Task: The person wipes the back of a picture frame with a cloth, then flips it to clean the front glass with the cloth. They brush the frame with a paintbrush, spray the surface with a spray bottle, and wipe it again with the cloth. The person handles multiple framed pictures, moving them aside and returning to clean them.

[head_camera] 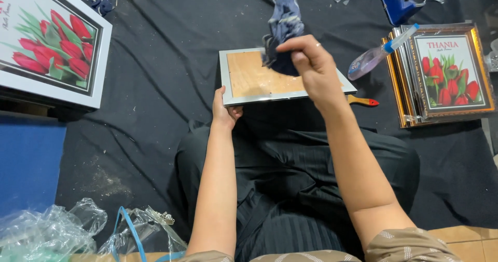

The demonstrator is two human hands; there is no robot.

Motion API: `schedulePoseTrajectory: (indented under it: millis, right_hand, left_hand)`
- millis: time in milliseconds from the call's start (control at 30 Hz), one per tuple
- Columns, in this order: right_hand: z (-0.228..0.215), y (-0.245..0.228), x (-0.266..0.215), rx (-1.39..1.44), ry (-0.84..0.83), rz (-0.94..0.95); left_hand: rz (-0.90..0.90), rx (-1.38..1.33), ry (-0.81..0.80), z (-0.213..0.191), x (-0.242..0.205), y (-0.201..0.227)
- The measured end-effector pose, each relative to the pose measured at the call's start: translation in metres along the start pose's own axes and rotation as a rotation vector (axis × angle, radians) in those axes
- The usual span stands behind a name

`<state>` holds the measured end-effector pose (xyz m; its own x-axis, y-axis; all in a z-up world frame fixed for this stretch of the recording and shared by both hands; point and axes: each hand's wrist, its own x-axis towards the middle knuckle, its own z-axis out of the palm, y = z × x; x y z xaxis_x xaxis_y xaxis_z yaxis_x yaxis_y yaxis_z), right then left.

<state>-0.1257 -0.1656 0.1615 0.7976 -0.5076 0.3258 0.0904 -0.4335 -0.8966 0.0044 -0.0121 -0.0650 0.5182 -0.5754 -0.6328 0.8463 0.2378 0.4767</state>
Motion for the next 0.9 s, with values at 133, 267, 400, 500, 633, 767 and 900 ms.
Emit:
schedulePoseTrajectory:
  millis: [133, 267, 400, 500, 633, 767, 900]
  right_hand:
    - [0.027, 0.049, -0.025, -0.023, -0.143, 0.028]
    - [0.043, 0.089, -0.052, -0.317, -0.295, 0.181]
    - [0.040, 0.068, -0.057, -0.885, -0.297, 0.265]
    - [0.035, 0.089, -0.063, -1.132, -0.082, -0.184]
    - [0.050, 0.125, -0.072, -0.995, -0.325, -0.221]
    - [0.086, 0.165, -0.072, -1.115, -0.347, -0.423]
    - [0.134, 0.149, -0.070, -1.054, -0.343, -0.534]
  left_hand:
    - [0.002, -0.013, -0.001, -0.001, 0.005, -0.002]
    - [-0.002, -0.022, 0.000, 0.005, -0.003, 0.000]
    - [0.007, -0.024, -0.004, 0.006, -0.004, 0.000]
    - [0.023, -0.026, 0.002, 0.005, -0.002, 0.000]
    - [0.016, -0.027, -0.008, -0.004, 0.010, -0.008]
    - [0.037, -0.008, 0.023, -0.016, 0.031, -0.016]
    - [0.042, -0.020, 0.060, -0.051, 0.066, -0.036]
